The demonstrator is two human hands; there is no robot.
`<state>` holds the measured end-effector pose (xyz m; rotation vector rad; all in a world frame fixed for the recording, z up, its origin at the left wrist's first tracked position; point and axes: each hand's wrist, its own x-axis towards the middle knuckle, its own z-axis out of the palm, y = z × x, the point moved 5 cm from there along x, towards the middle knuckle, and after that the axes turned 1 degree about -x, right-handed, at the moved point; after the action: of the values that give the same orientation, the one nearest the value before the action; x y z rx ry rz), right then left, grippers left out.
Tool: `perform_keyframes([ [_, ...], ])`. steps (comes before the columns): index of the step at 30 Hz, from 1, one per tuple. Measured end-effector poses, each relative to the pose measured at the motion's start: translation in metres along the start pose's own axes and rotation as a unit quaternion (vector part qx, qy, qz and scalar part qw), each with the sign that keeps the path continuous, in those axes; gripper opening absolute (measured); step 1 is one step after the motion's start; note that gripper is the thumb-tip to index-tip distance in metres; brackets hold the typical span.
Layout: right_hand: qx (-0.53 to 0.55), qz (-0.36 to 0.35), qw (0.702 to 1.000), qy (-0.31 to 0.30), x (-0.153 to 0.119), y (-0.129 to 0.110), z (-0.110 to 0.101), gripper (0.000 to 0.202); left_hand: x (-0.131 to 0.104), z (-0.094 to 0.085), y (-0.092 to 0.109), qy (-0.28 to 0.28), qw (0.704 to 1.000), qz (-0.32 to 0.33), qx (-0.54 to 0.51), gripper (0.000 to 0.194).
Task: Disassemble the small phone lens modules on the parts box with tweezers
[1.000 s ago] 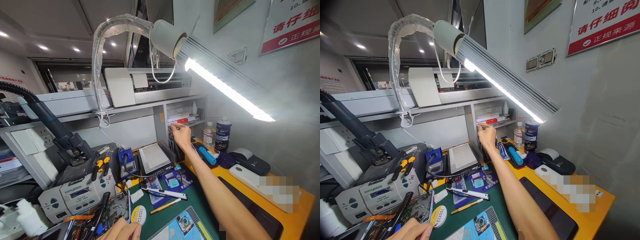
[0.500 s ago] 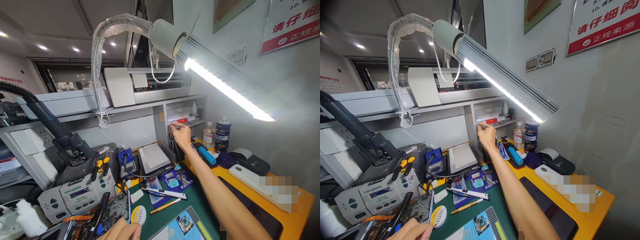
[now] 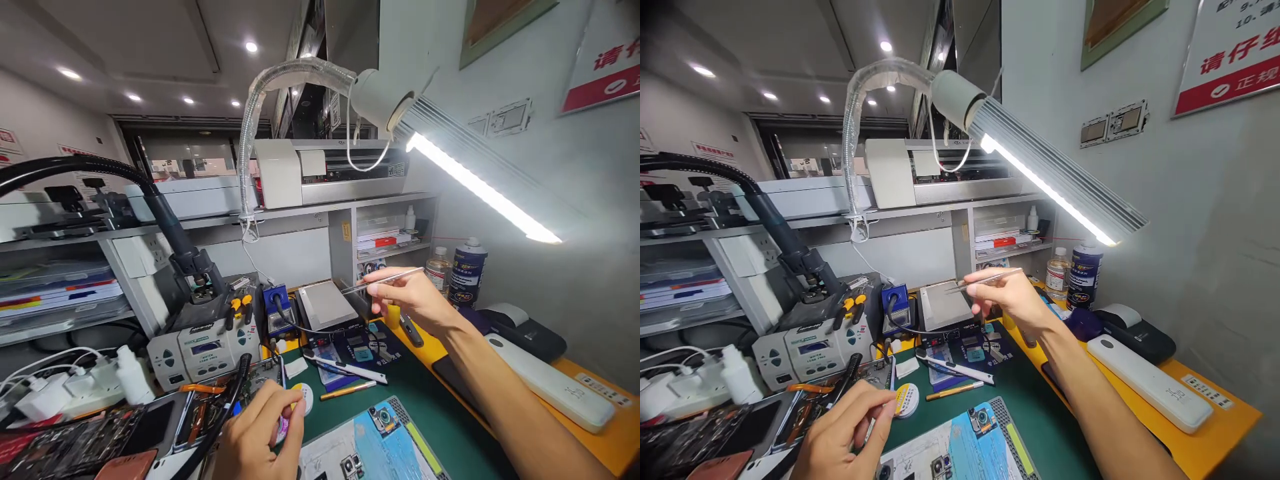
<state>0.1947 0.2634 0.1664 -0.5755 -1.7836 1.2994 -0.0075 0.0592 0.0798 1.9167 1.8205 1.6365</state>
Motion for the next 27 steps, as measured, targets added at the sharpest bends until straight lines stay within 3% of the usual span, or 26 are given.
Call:
perform_keyframes([
  [5, 0.1, 0.04, 0.991, -0.079, -0.044, 0.022, 0.029, 0.028, 0.001, 0.002, -0.002, -0.061, 0.971, -0.168, -0.159, 0.027],
  [12, 0.179, 0.103, 0.963, -0.171, -0.067, 0.044, 0.07, 0.012, -0.01, 0.012, -0.003, -0.146, 0.863, -0.349, -0.334, 0.046],
  [19, 0.18, 0.136, 0.958, -0.174, -0.079, 0.045, 0.073, 0.012, -0.013, 0.02, -0.004, -0.167, 0.792, -0.417, -0.413, 0.037],
  [27, 0.162, 0.126, 0.963, -0.175, -0.078, 0.039, 0.079, 0.013, -0.012, 0.017, 0.004, -0.173, 0.776, -0.425, -0.433, 0.028],
])
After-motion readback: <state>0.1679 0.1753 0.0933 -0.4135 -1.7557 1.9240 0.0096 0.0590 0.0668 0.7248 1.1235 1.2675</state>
